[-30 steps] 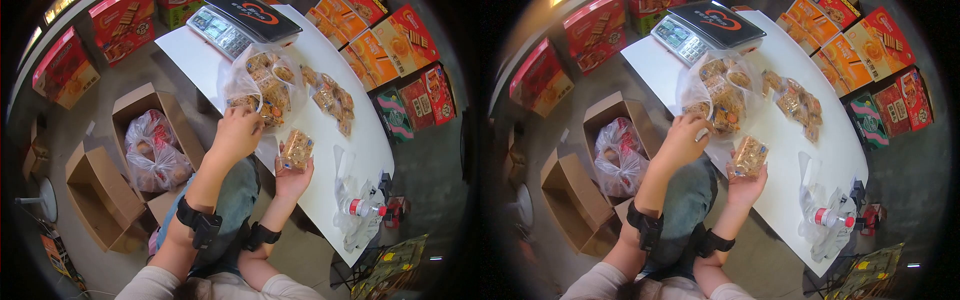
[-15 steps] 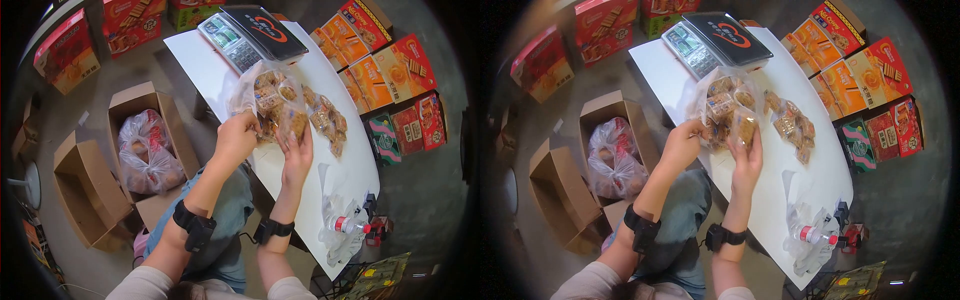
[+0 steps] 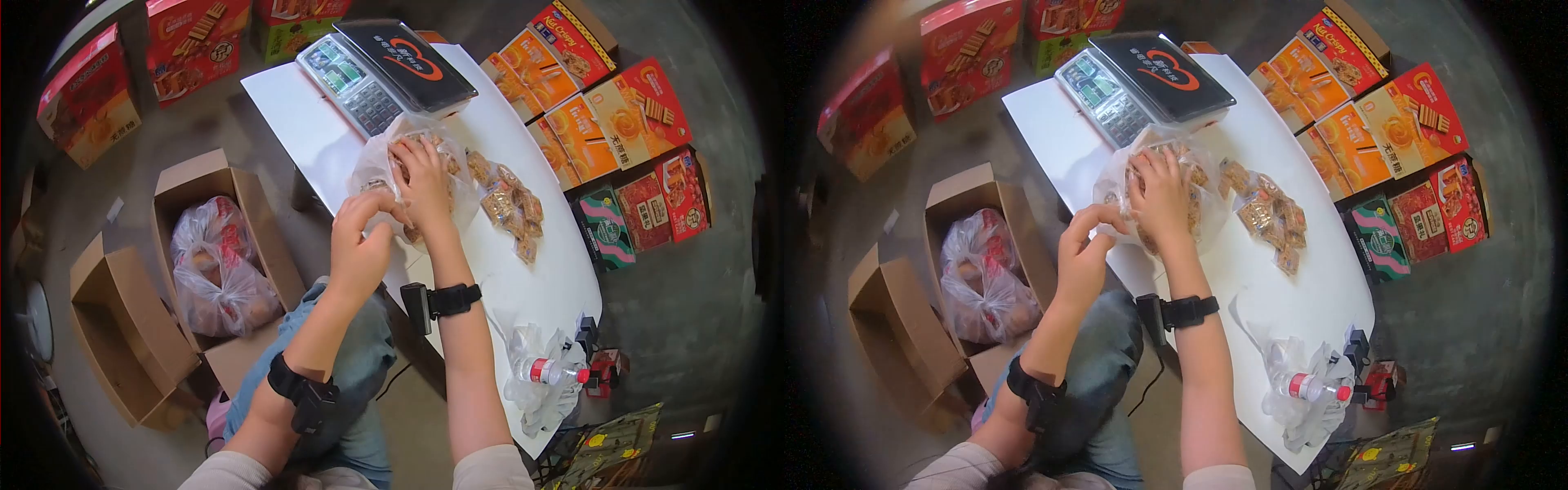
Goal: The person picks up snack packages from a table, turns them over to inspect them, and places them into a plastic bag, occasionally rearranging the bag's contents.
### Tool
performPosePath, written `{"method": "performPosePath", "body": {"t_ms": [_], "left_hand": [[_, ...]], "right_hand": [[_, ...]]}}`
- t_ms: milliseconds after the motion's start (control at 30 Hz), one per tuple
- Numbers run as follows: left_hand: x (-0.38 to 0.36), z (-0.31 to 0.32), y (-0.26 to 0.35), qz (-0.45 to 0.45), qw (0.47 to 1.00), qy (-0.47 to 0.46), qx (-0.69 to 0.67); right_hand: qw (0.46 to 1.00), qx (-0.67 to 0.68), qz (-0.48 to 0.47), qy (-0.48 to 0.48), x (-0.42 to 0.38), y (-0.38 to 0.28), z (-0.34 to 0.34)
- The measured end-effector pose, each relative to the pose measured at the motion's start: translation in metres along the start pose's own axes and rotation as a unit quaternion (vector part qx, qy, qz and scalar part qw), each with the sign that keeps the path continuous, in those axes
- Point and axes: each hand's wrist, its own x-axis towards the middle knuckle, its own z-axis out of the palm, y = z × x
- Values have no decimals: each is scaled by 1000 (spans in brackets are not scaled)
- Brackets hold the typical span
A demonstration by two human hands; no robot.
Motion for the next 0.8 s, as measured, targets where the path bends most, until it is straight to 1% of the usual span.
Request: {"method": "performPosePath", "body": {"t_ms": [33, 100, 133, 167, 200, 233, 267, 300, 333, 367, 400, 467, 533, 567, 600, 633, 700, 767, 800], "left_hand": [[0, -1, -1, 1, 1000, -1, 0], [-1, 0, -5, -5, 998, 16, -53], [-2, 1, -3, -5, 998, 15, -55], [-3, 3, 1, -23, 1000, -5, 2], [-3, 5, 3, -41, 997, -27, 59], [-3, 6, 3, -39, 997, -30, 58], [-3, 8, 2, -49, 997, -38, 50], [-2, 9, 2, -61, 996, -45, 43], [-2, 8, 1, -60, 996, -47, 44], [-2, 7, 0, -84, 995, -50, 24], [-1, 7, -1, -108, 993, -51, 5], [0, 7, -2, -119, 992, -37, -16], [1, 6, -2, -131, 990, -23, -35], [2, 5, -2, -112, 993, -29, -8], [3, 4, -2, -93, 995, -35, 20], [3, 4, -3, -93, 995, -36, 21], [1, 4, -5, -123, 989, -63, 59], [2, 2, 3, -145, 983, -74, 83], [2, 2, 5, -163, 977, -87, 106]], "right_hand": [[1000, -9, -7, -3, 1, 2, -1], [1000, -19, -14, -7, -2, 7, 1], [999, 4, -38, -5, -6, 10, 3], [998, 26, -62, -2, -9, 13, 4], [998, 24, -62, 0, -12, 7, -2], [969, 242, -15, -56, -15, -6, -11], [887, 448, 32, -107, -17, -13, -16], [888, 447, 32, -105, -20, -14, -15], [860, 503, 37, -83, -23, -13, -13], [828, 556, 42, -61, -26, -13, -11], [827, 557, 43, -59, -29, -14, -13], [791, 601, 108, 38, -34, -15, -18], [790, 601, 110, 51, -37, -6, -26], [790, 600, 110, 64, -39, 0, -31], [798, 581, 124, 108, -41, 7, -33], [797, 581, 124, 108, -43, 17, -38], [843, 468, 195, 183, -49, 39, -48], [861, 370, 208, 280, -55, 70, -45], [861, 371, 208, 278, -58, 86, -44]]}}
